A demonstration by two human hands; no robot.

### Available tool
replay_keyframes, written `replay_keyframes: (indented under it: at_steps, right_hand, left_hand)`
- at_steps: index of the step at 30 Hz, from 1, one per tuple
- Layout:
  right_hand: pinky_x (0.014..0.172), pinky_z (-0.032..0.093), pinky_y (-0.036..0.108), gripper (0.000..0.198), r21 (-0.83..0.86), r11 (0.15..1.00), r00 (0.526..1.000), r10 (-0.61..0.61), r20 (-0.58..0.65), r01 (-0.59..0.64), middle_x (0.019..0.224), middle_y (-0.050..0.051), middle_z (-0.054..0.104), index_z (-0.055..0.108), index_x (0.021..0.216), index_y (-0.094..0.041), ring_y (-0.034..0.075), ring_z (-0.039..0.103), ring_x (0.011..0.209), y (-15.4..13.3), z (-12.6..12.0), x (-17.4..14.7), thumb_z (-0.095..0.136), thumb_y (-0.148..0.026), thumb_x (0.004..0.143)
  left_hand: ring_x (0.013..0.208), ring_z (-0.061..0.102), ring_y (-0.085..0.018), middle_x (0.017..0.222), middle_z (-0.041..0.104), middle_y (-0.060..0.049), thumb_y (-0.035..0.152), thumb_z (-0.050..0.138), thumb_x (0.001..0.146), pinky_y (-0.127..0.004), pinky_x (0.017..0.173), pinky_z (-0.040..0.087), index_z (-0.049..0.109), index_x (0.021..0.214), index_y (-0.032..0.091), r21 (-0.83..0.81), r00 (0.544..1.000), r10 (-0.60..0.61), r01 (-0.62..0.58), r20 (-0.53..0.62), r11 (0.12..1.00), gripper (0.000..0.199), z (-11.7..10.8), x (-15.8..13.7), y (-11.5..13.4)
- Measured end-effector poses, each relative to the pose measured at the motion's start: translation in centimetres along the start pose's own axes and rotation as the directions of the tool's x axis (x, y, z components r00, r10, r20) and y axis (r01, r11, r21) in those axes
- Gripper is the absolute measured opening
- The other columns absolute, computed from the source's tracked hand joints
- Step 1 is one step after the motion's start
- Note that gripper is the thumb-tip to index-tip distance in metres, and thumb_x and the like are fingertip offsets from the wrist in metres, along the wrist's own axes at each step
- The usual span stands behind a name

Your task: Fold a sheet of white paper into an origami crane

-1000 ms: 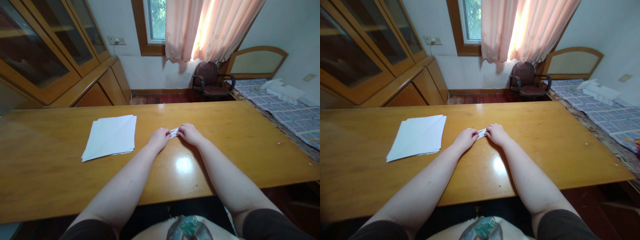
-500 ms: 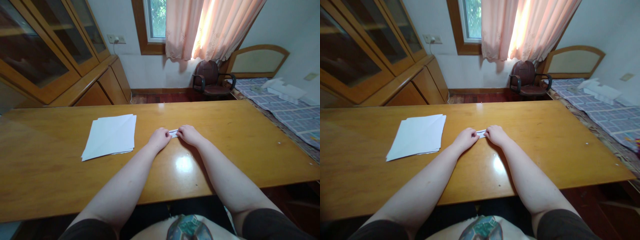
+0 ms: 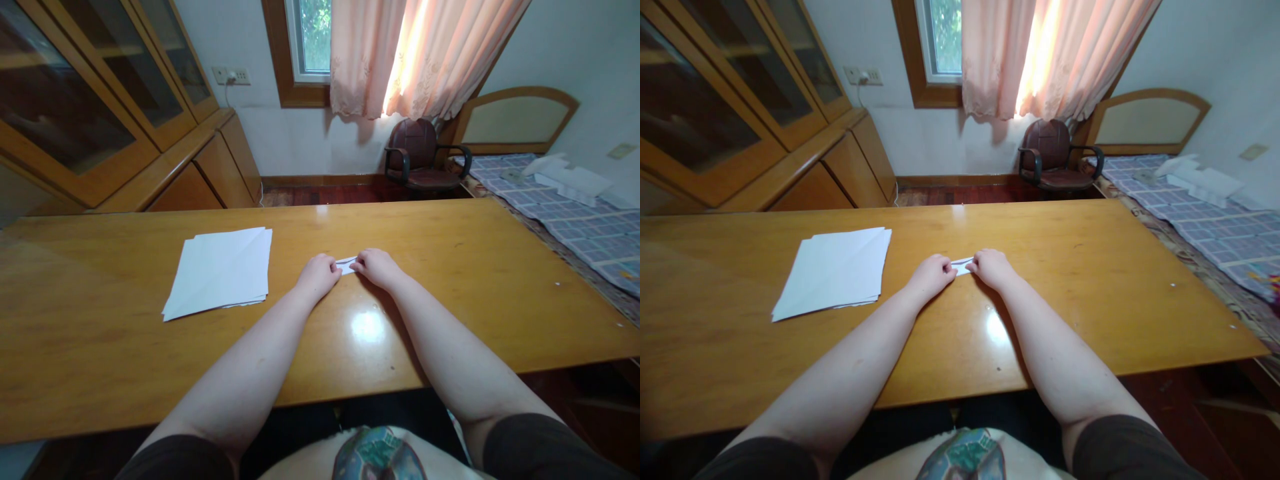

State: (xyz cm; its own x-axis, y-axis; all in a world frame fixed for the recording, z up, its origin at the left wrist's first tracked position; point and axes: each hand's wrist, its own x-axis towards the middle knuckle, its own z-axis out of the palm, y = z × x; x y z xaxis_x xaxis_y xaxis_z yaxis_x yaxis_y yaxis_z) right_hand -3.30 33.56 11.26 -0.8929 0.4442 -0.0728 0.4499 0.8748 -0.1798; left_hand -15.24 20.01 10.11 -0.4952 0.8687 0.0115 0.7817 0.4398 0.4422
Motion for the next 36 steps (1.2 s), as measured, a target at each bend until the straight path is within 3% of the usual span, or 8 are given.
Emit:
replay_keyframes:
  at_steps: [9, 14, 18, 23, 36]
  right_hand:
    - [0.070, 0.039, 0.026, 0.026, 0.010, 1.000, 1.000, 0.009, 0.005, -0.009, 0.091, 0.007, 0.067, 0.068, 0.085, -0.020, 0.019, 0.059, 0.085, 0.1, 0.2, 0.1, 0.053, -0.042, 0.086]
    - [0.069, 0.038, 0.026, 0.024, 0.026, 1.000, 1.000, 0.008, -0.005, -0.008, 0.089, 0.006, 0.067, 0.068, 0.083, -0.020, 0.018, 0.059, 0.084, 0.1, 0.2, 0.1, 0.054, -0.040, 0.085]
    - [0.067, 0.037, 0.025, 0.024, 0.042, 0.999, 1.000, 0.029, -0.007, -0.028, 0.088, 0.006, 0.067, 0.067, 0.081, -0.020, 0.017, 0.059, 0.081, 0.1, 0.2, 0.1, 0.056, -0.041, 0.084]
    - [0.065, 0.037, 0.025, 0.025, 0.055, 0.998, 0.999, 0.043, -0.019, -0.042, 0.087, 0.006, 0.067, 0.065, 0.078, -0.020, 0.017, 0.058, 0.078, 0.1, 0.2, 0.1, 0.057, -0.043, 0.083]
    - [0.064, 0.036, 0.025, 0.026, 0.065, 0.996, 0.997, 0.062, -0.036, -0.060, 0.087, 0.005, 0.067, 0.065, 0.079, -0.021, 0.017, 0.058, 0.078, 0.3, 0.5, 0.2, 0.058, -0.045, 0.082]
  left_hand:
    - [0.078, 0.057, -0.018, 0.085, 0.062, -0.006, 0.029, 0.059, 0.077, -0.027, 0.072, 0.044, 0.065, 0.074, 0.018, 0.007, 0.999, -0.040, 0.040, 0.015, 0.999, 0.013, -0.2, -0.1, 0.3]
    - [0.084, 0.058, -0.017, 0.094, 0.064, -0.004, 0.027, 0.057, 0.080, -0.027, 0.074, 0.043, 0.067, 0.092, 0.022, -0.024, 0.999, 0.039, -0.039, 0.001, 0.999, 0.017, -0.1, -0.3, 0.1]
    - [0.089, 0.058, -0.019, 0.096, 0.064, -0.005, 0.029, 0.048, 0.087, -0.029, 0.078, 0.043, 0.069, 0.098, 0.027, 0.101, 0.994, 0.082, -0.090, 0.075, 0.991, 0.024, -0.8, -0.9, 0.9]
    - [0.094, 0.055, -0.024, 0.099, 0.061, -0.011, 0.025, 0.040, 0.090, -0.036, 0.082, 0.041, 0.068, 0.102, 0.022, 0.312, 0.978, 0.153, -0.190, 0.140, 0.931, 0.031, -2.0, -2.5, 2.5]
    - [0.091, 0.058, -0.028, 0.095, 0.064, -0.014, 0.021, 0.045, 0.085, -0.038, 0.077, 0.044, 0.071, 0.094, 0.020, 0.394, 0.971, 0.041, -0.133, 0.235, 0.909, 0.028, -3.8, -3.3, 2.0]
